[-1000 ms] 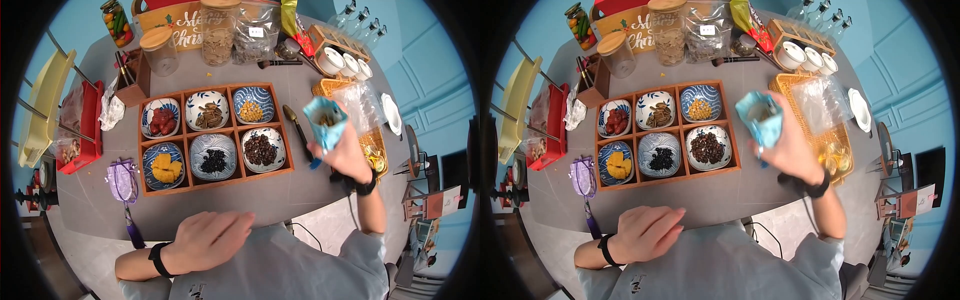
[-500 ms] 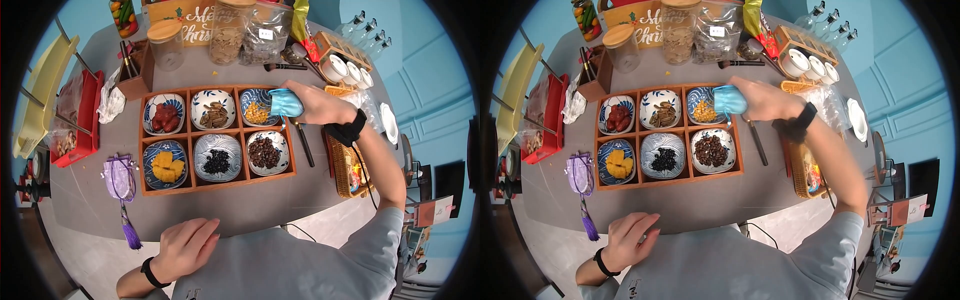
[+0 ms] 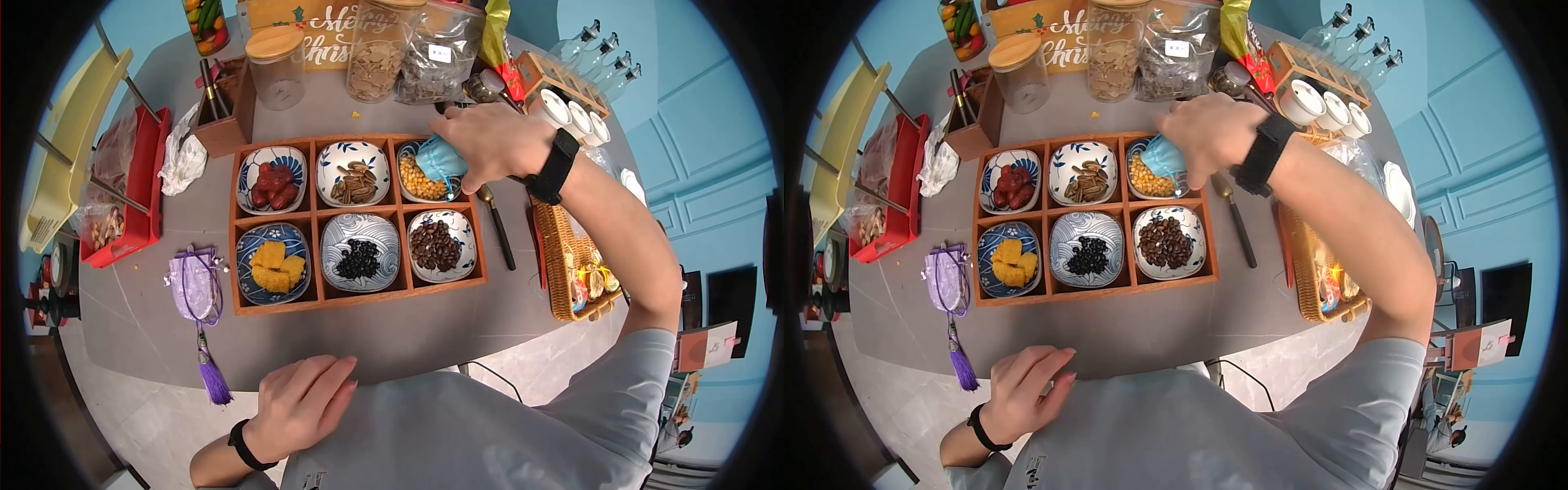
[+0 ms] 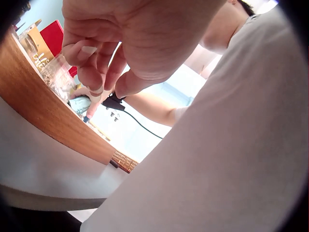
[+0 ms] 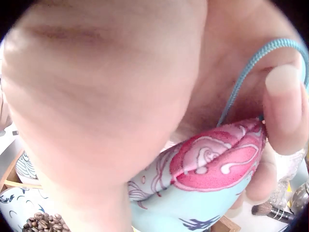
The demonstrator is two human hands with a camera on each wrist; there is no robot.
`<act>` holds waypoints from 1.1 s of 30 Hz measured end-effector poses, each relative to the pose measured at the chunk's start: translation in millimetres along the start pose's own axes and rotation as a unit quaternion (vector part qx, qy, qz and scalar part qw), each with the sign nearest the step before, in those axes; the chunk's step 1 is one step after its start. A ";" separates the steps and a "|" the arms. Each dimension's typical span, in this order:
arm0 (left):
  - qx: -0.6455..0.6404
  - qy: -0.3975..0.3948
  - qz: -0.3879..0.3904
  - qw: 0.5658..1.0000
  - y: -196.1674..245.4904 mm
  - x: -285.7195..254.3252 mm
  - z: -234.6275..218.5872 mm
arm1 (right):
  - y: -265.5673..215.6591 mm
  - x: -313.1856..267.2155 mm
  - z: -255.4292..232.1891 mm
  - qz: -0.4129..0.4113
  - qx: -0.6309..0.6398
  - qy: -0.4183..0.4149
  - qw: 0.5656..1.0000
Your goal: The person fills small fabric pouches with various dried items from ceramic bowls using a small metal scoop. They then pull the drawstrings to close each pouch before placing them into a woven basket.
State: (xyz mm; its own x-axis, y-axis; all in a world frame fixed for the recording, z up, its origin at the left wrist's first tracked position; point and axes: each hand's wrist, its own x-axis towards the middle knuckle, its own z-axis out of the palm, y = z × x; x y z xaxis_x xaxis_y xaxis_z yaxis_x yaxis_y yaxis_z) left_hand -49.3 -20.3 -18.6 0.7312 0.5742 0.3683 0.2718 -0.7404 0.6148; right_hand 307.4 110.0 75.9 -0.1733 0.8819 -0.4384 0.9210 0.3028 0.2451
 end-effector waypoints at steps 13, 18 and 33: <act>-0.003 -0.003 0.001 1.000 1.9 -1.4 -2.1 | -14.9 7.5 -11.2 0.035 -0.070 -0.002 0.997; -0.003 -0.003 0.001 1.000 2.0 -2.2 -2.7 | -13.9 4.1 -15.6 0.052 -0.058 -0.030 0.996; -0.017 -0.002 0.008 1.000 3.0 5.8 1.0 | 27.2 -69.2 32.0 -0.018 0.456 0.206 0.866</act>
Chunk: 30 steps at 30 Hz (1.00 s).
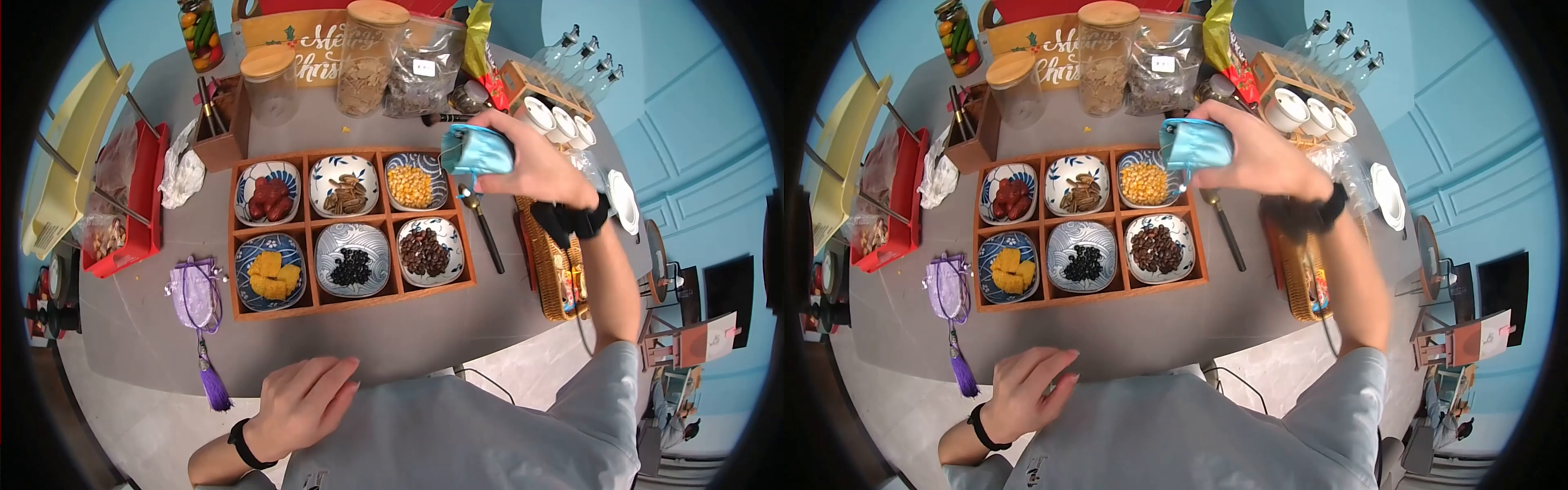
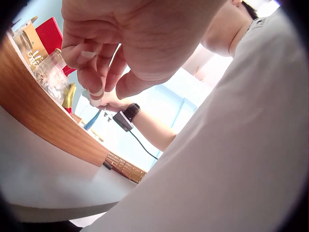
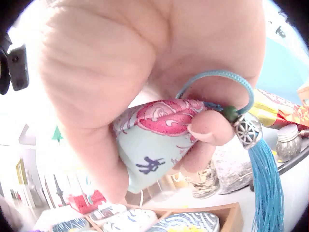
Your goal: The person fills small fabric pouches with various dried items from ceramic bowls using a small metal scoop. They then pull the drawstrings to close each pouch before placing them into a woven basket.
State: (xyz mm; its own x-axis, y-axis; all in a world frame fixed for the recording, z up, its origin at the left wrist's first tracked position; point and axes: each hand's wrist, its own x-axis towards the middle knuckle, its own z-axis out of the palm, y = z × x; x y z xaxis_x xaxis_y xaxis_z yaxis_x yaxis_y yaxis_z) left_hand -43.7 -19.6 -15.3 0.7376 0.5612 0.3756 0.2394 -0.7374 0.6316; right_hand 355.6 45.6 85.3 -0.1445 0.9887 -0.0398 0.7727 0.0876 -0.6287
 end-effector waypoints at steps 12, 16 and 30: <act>-0.031 -0.027 -0.003 0.999 0.2 7.2 3.7 | -19.9 -107.9 97.5 -0.281 0.278 0.259 0.881; -0.040 -0.034 0.036 0.998 5.9 17.6 3.4 | -28.5 -108.3 112.9 -0.303 0.319 0.268 0.857; -0.029 -0.026 0.034 0.999 3.1 7.3 7.9 | -8.4 -11.8 13.4 -0.105 -0.277 0.072 0.953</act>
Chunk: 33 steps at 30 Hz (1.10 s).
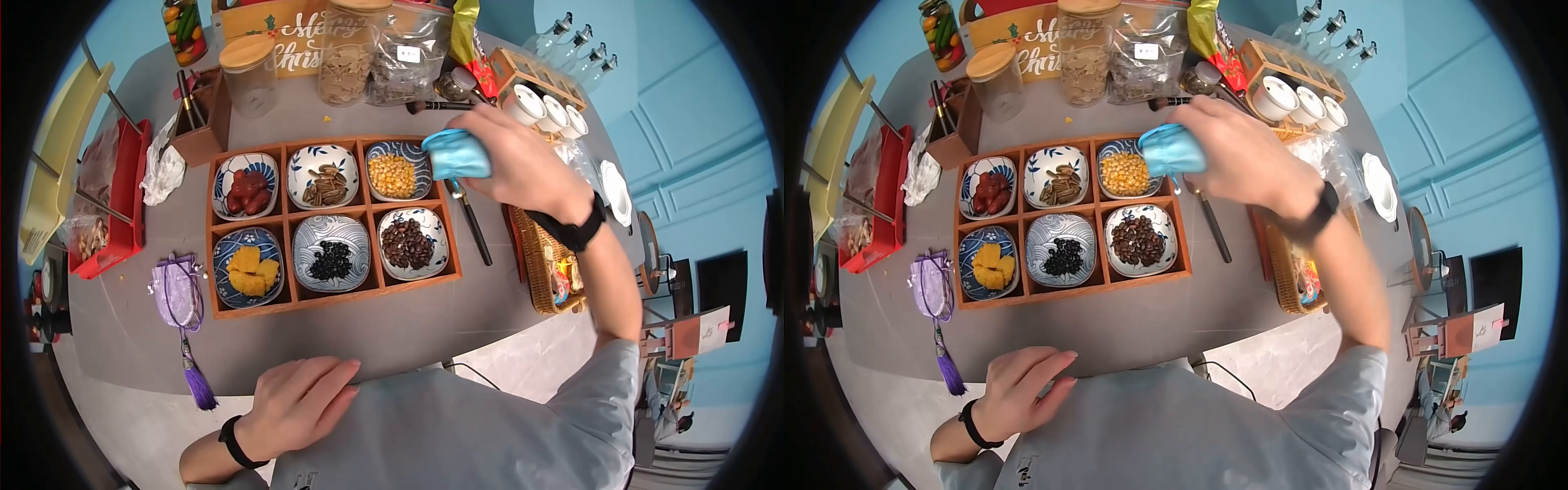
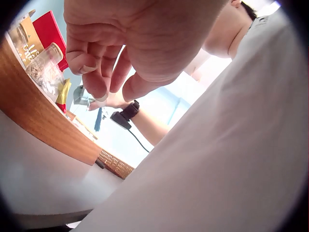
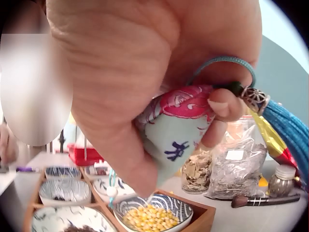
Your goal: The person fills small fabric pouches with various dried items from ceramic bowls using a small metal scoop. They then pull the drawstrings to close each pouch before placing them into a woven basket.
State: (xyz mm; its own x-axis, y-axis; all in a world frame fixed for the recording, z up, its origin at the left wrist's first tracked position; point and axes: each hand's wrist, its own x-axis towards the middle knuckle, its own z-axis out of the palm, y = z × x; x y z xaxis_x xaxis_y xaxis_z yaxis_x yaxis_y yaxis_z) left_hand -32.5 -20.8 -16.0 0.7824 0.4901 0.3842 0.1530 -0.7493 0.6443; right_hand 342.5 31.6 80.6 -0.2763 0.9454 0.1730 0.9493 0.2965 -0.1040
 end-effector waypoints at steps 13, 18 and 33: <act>0.007 0.029 -0.018 0.999 2.5 -12.3 -7.5 | -13.8 49.5 15.3 -0.039 -0.183 -0.114 0.976; -0.044 0.033 -0.020 0.998 2.1 -6.0 -7.4 | -41.6 5.7 -32.7 -0.020 0.082 0.010 0.996; 0.031 0.101 0.205 0.973 50.8 46.1 4.0 | -169.7 -98.6 95.3 -0.009 0.348 0.537 0.768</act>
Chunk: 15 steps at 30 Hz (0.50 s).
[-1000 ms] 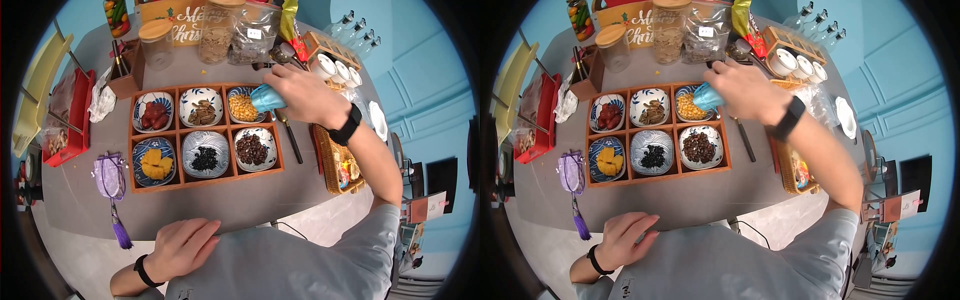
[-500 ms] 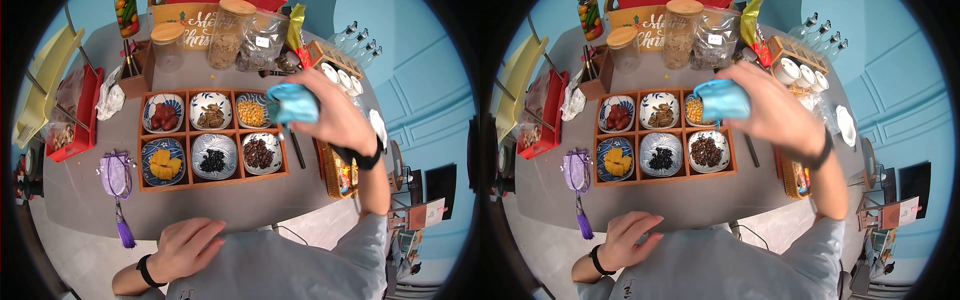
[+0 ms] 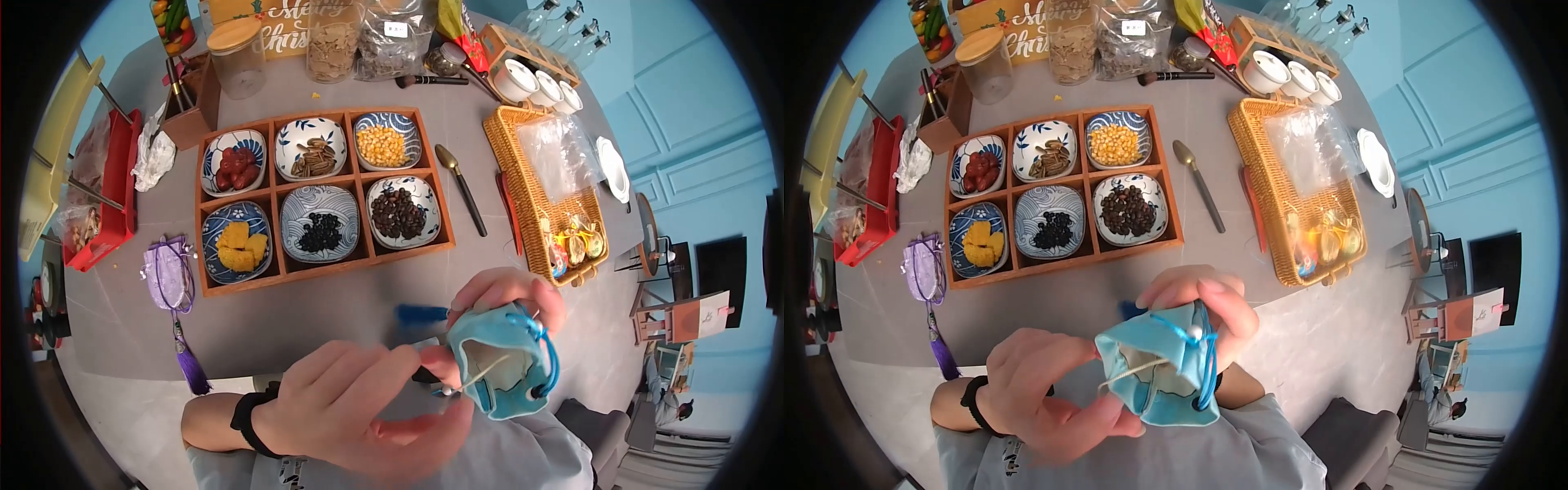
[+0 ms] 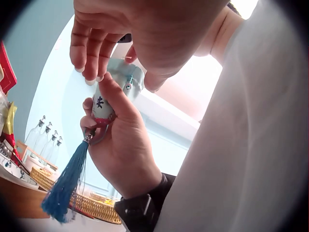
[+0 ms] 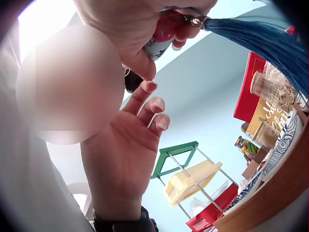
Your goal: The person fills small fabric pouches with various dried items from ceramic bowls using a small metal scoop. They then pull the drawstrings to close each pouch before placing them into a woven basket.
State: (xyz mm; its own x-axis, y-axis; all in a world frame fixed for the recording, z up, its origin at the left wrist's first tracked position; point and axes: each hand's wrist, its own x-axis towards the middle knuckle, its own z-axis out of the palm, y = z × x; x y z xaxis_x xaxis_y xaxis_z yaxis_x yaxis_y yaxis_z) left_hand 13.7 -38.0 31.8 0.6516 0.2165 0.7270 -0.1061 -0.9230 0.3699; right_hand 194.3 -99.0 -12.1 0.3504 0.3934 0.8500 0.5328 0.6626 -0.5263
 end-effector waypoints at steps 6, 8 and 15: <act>0.025 0.049 0.013 0.998 -4.0 -0.9 1.4 | 4.4 -13.3 12.3 -0.006 -0.046 0.009 0.999; 0.055 0.049 -0.036 0.997 -0.7 -0.7 2.7 | 3.5 -14.4 16.2 -0.003 -0.057 -0.007 0.998; -0.018 0.011 -0.064 0.998 -23.6 -14.1 -16.8 | 6.7 -13.9 -4.7 0.044 0.090 -0.194 0.976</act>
State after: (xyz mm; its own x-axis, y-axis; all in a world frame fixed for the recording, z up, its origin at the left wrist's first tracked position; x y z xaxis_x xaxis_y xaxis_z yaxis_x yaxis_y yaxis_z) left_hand -5.5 -13.9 22.6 0.6455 0.3397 0.6840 -0.0490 -0.8754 0.4809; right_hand 196.7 -103.0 -27.6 0.0520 0.6423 0.7647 0.3570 0.7032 -0.6149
